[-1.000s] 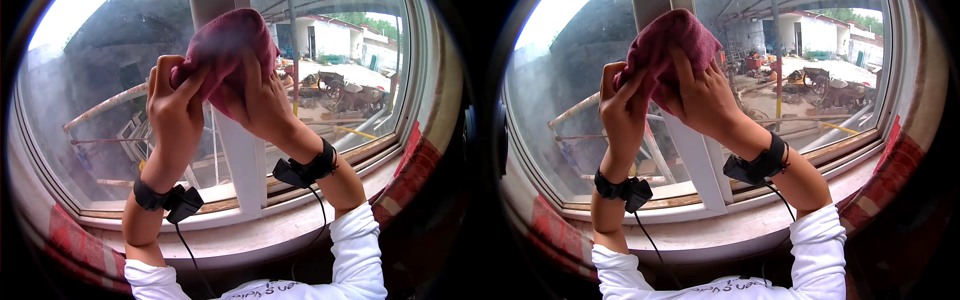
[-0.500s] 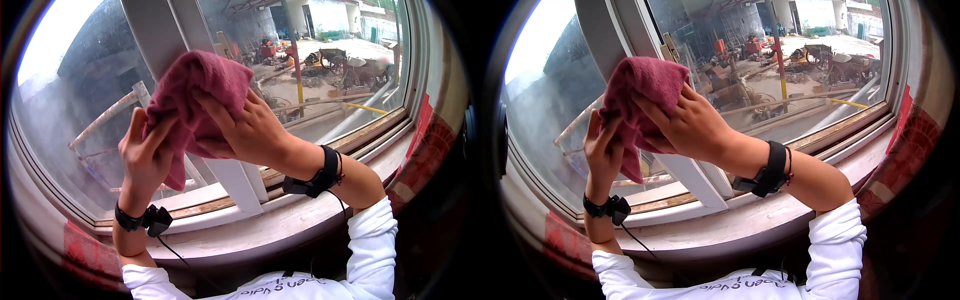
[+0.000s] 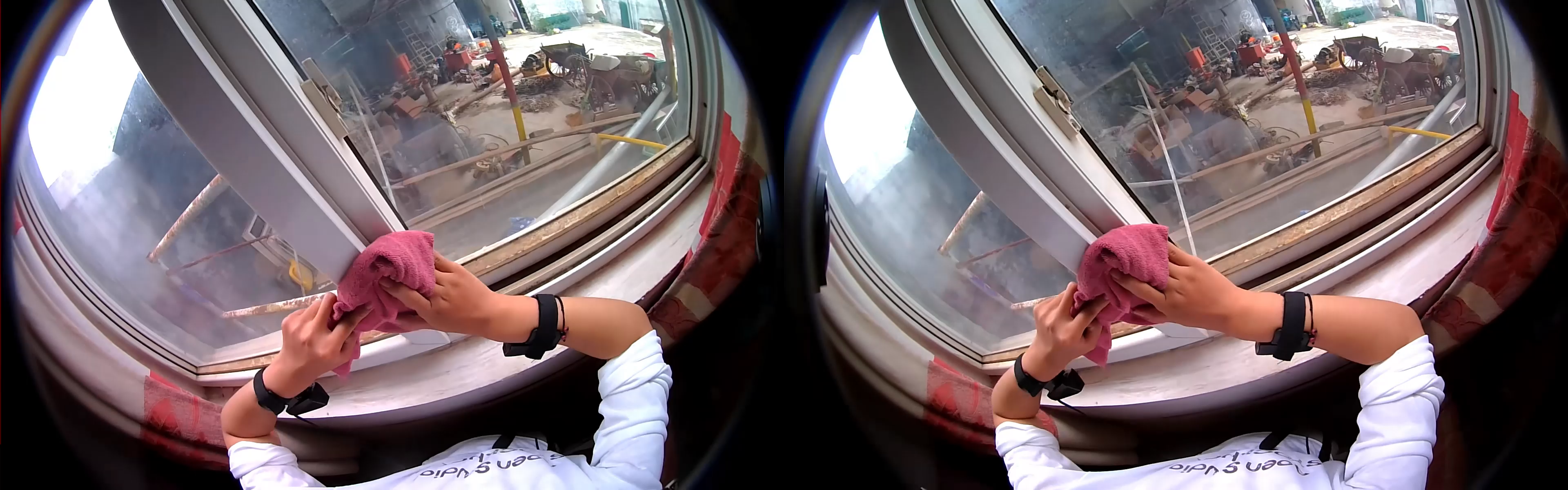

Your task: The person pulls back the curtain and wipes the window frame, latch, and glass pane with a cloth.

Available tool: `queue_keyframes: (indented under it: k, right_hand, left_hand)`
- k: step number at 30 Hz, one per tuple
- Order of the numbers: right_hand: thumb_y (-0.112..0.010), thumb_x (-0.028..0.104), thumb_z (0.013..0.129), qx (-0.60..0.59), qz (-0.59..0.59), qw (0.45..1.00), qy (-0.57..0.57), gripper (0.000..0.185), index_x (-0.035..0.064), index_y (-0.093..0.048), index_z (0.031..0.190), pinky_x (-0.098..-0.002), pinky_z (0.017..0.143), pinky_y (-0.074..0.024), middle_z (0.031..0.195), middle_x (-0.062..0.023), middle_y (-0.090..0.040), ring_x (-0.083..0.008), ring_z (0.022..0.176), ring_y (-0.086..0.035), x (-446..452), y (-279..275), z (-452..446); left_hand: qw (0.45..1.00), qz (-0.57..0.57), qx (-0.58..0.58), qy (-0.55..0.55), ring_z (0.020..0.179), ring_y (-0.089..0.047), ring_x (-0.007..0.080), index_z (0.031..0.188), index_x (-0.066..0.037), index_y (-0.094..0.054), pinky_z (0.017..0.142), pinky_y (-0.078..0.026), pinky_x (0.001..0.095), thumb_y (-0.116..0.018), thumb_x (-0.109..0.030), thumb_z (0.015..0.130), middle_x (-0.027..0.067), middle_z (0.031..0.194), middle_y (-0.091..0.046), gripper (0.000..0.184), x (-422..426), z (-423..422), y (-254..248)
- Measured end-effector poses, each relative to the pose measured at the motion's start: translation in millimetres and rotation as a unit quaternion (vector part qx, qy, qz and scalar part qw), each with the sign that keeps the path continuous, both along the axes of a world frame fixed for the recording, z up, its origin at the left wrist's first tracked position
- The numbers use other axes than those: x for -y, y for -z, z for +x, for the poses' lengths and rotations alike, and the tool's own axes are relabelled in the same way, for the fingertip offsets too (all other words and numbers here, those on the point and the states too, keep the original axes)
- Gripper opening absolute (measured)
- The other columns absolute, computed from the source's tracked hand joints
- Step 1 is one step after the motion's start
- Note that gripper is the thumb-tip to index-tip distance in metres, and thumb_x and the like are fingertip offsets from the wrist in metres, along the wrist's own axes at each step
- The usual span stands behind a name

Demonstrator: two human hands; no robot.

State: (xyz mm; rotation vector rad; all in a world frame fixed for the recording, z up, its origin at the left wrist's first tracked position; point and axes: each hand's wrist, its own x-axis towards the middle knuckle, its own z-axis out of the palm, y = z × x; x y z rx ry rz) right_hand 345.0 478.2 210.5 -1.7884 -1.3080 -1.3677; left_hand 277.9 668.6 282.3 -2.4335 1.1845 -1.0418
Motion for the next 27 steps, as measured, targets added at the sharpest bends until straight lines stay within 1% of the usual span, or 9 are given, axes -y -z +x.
queue_keyframes:
  k: [3,7,8,10,13,17,20,25,27]
  right_hand:
    - [-0.064,0.035,0.068,0.035,0.022,0.999,-0.006,0.055,0.0048,-0.046,0.109,-0.044,0.092,-0.0338,0.102,-0.0122,-0.053,-0.0283,0.099,-0.051,1,-47,6]
    - [-0.063,0.031,0.065,0.082,0.107,0.989,-0.068,0.065,0.0034,-0.038,0.118,-0.0418,0.094,-0.0299,0.09,-0.0128,-0.056,-0.032,0.094,-0.052,-8,-132,18]
    - [-0.063,0.03,0.064,0.087,0.125,0.986,-0.071,0.063,0.0047,-0.039,0.117,-0.0425,0.095,-0.0281,0.089,-0.0109,-0.056,-0.0277,0.091,-0.053,-13,-136,20]
    - [-0.063,0.029,0.063,0.092,0.15,0.981,-0.076,0.061,0.006,-0.04,0.115,-0.0432,0.097,-0.0263,0.087,-0.009,-0.056,-0.0235,0.088,-0.054,-17,-135,22]
    - [-0.061,0.028,0.067,0.056,0.127,0.988,-0.068,0.054,0.0101,-0.044,0.114,-0.0426,0.096,-0.0283,0.091,-0.0078,-0.056,-0.0234,0.091,-0.053,-17,-93,18]
    - [-0.058,0.023,0.069,-0.023,0.046,0.998,-0.043,0.048,0.0137,-0.045,0.114,-0.0415,0.093,-0.0327,0.102,-0.0074,-0.053,-0.0261,0.096,-0.051,-5,-6,2]
    - [-0.058,0.019,0.069,-0.036,0.03,0.998,-0.046,0.046,0.0132,-0.046,0.113,-0.0408,0.092,-0.0336,0.1,-0.008,-0.053,-0.0256,0.095,-0.052,1,11,-2]
    - [-0.061,0.022,0.068,0.016,0.041,0.998,-0.032,0.054,0.0078,-0.042,0.116,-0.0413,0.092,-0.0343,0.101,-0.01,-0.053,-0.0258,0.098,-0.051,3,-44,2]
    - [-0.062,0.024,0.066,0.015,0.061,0.996,-0.058,0.056,0.006,-0.042,0.116,-0.0394,0.094,-0.0322,0.097,-0.0105,-0.054,-0.0259,0.097,-0.052,-4,-89,6]
  left_hand:
    - [0.993,-0.022,0.113,0.017,0.056,-0.054,0.0176,0.089,-0.013,-0.063,0.042,-0.042,0.0262,-0.056,-0.006,0.053,0.0091,0.08,-0.054,0.038,5,6,-35]
    - [0.956,-0.158,0.246,-0.001,0.067,-0.057,0.031,0.095,-0.005,-0.06,0.054,-0.047,0.0335,-0.051,0.006,0.058,0.0201,0.096,-0.053,0.04,4,18,-89]
    - [0.958,-0.152,0.245,-0.003,0.067,-0.057,0.031,0.095,-0.005,-0.06,0.054,-0.047,0.0335,-0.051,0.006,0.058,0.0201,0.096,-0.053,0.04,3,20,-90]
    - [0.951,-0.162,0.264,-0.004,0.071,-0.057,0.0353,0.097,-0.003,-0.059,0.059,-0.047,0.0343,-0.047,0.011,0.059,0.0236,0.102,-0.051,0.042,-2,26,-90]
    - [0.965,-0.144,0.218,-0.022,0.069,-0.057,0.0338,0.093,-0.002,-0.06,0.054,-0.046,0.034,-0.054,0.002,0.06,0.0245,0.096,-0.051,0.033,-2,16,-52]
    - [0.991,-0.105,0.076,-0.045,0.054,-0.051,0.0226,0.087,-0.007,-0.062,0.043,-0.04,0.0286,-0.059,-0.003,0.056,0.0131,0.075,-0.05,0.032,3,-3,21]
    - [0.993,-0.103,0.051,-0.041,0.053,-0.049,0.0208,0.084,-0.009,-0.063,0.042,-0.04,0.028,-0.061,-0.005,0.054,0.0098,0.071,-0.047,0.031,5,-5,36]
    - [0.983,-0.114,0.139,-0.041,0.051,-0.049,0.0229,0.083,-0.009,-0.063,0.043,-0.04,0.0285,-0.056,0.0,0.052,0.0109,0.073,-0.047,0.033,4,2,-15]
    - [0.964,-0.168,0.2,-0.044,0.06,-0.055,0.0316,0.086,-0.004,-0.062,0.051,-0.045,0.0314,-0.048,0.006,0.057,0.0222,0.093,-0.052,0.034,2,9,-46]
